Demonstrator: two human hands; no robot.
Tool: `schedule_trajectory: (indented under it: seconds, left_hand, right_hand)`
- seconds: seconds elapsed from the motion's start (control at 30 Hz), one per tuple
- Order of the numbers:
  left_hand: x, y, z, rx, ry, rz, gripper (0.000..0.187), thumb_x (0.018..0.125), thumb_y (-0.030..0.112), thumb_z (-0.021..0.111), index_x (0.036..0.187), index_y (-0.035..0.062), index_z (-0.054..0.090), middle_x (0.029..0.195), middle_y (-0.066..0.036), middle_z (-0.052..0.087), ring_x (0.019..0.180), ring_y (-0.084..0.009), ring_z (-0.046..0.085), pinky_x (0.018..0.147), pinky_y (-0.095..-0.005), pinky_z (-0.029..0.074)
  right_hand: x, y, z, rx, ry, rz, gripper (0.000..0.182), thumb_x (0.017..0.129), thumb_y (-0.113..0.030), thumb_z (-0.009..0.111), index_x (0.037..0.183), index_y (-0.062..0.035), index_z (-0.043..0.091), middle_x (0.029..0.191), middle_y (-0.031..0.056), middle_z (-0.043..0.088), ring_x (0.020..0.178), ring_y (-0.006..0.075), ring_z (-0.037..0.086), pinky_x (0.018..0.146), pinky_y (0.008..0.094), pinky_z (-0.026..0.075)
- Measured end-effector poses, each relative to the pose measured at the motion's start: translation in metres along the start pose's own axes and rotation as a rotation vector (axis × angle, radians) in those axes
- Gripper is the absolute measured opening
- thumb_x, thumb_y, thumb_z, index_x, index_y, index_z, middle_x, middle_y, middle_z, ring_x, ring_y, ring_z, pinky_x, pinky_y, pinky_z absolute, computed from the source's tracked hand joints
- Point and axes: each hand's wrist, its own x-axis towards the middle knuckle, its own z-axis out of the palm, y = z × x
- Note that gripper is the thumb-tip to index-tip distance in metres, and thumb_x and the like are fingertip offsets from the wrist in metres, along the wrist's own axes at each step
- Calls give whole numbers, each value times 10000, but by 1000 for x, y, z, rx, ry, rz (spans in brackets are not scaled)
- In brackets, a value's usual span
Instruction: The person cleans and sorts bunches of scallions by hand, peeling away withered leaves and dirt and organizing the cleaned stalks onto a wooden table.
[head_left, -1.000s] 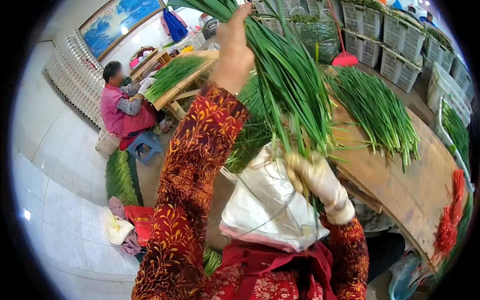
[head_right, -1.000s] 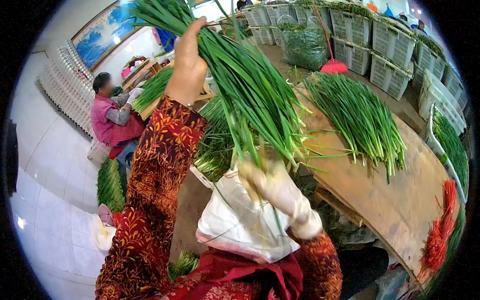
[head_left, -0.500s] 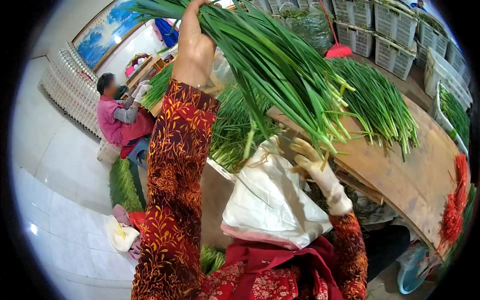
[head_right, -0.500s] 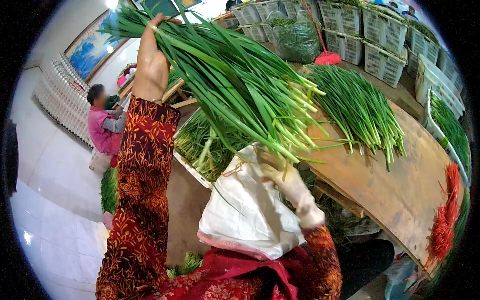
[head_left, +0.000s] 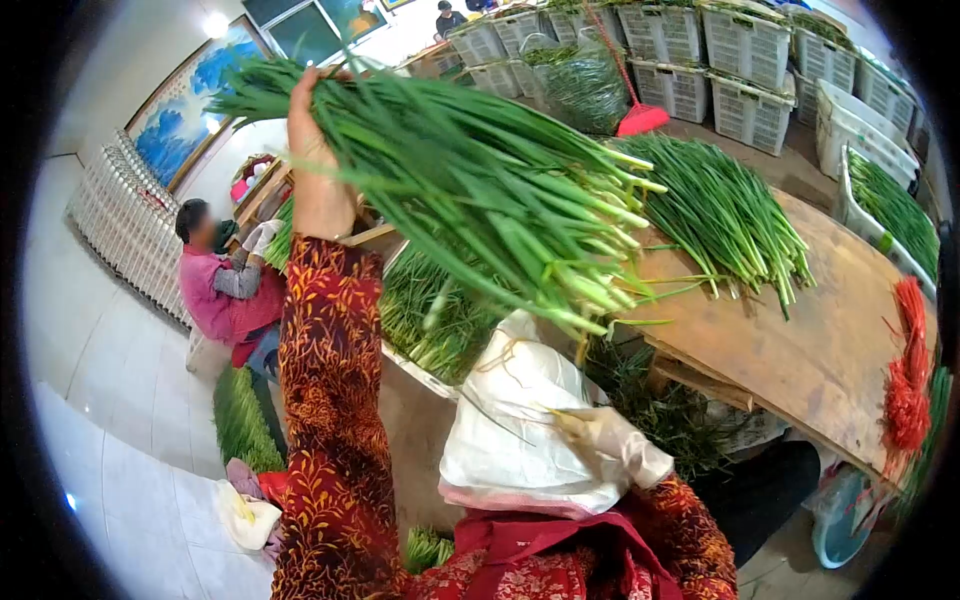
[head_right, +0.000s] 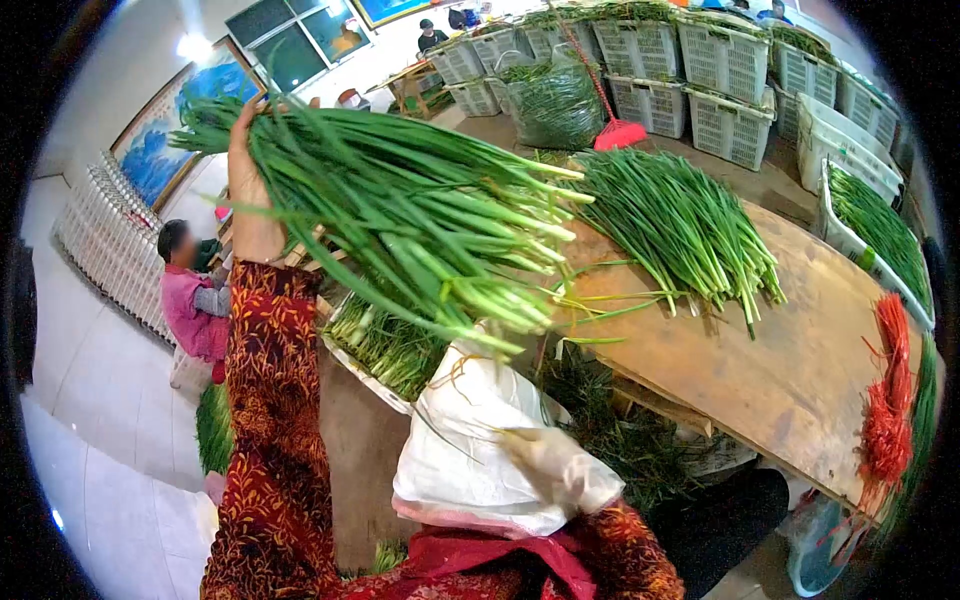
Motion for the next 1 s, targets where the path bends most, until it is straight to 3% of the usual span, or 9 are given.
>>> schedule_trajectory:
  seconds: [0.07, 0.13, 0.27, 0.33, 0.47, 0.6, 0.7, 0.77, 1.0]
  left_hand:
    - [-15, 2, 9, -51, -123, 24, 176, 834, 200, 560, 856, 26, 544, 819, -102, 588, 884, -222, 576, 952, -461, 402]
    - [-12, 6, 6, -94, -136, -35, 165, 851, 194, 534, 858, 29, 522, 833, -76, 567, 852, -188, 562, 967, -452, 387]
    - [-17, -3, 14, -89, -214, 35, 188, 860, 215, 520, 829, 37, 469, 768, -32, 504, 771, -133, 539, 980, -390, 379]
    - [0, -6, 0, -54, -431, 43, 267, 865, 326, 489, 833, 61, 512, 789, -52, 564, 932, -296, 551, 848, -408, 459]
    - [-2, 8, -2, -53, -430, 54, 253, 859, 311, 505, 829, 61, 484, 753, -24, 528, 836, -228, 545, 920, -385, 403]
    - [-1, 12, -19, -123, -459, 95, 194, 868, 269, 506, 812, 87, 471, 732, -7, 511, 734, -113, 523, 889, -333, 425]
    - [-5, 11, -33, -94, -442, 75, 165, 880, 236, 484, 828, 83, 453, 761, 0, 473, 760, -115, 505, 917, -349, 369]
    - [0, 8, -35, -119, -442, 50, 209, 872, 276, 501, 797, 89, 449, 737, 1, 484, 731, -121, 509, 904, -324, 396]
    - [-5, -12, -27, -570, -593, -84, 127, 887, 213, 482, 895, 91, 448, 773, 33, 482, 814, -104, 513, 981, -399, 350]
  right_hand:
    - [3, 26, -38, -670, 73, 438, 423, 869, -373, 506, 1132, -44, 550, 1002, 128, 613, 861, 107, 575, 719, 221, 469]
    - [2, 51, -62, 72, 374, 35, 558, 832, -375, 569, 1271, -62, 428, 1086, 126, 578, 863, 134, 575, 638, 235, 481]
    - [-25, -71, -85, 637, 197, -508, 695, 794, -213, 609, 1358, -48, 238, 1103, 95, 531, 841, 162, 579, 588, 214, 461]
    - [-23, -112, -84, 535, 42, -447, 667, 779, -178, 603, 1334, -14, 272, 1081, 96, 535, 841, 157, 578, 592, 217, 458]
    - [-29, -127, -63, 458, 66, -307, 476, 822, -206, 586, 1226, 4, 447, 1003, 40, 565, 833, 94, 530, 680, 221, 435]
    - [-23, -26, -47, 28, 356, -181, 325, 871, -301, 493, 1035, -39, 593, 618, 28, 516, 637, 107, 511, 593, 249, 417]
    - [-14, 81, -52, -1172, 55, 160, 435, 846, -330, 526, 1154, -22, 523, 1040, 154, 579, 839, 218, 594, 710, 296, 477]
    - [-17, 89, -61, -793, 58, 270, 530, 831, -361, 535, 1223, -13, 457, 1164, 189, 529, 984, 245, 568, 787, 314, 472]
    - [39, -53, -69, 537, 57, -491, 532, 865, -372, 521, 1274, -54, 398, 1186, 108, 511, 1026, 198, 524, 841, 324, 455]
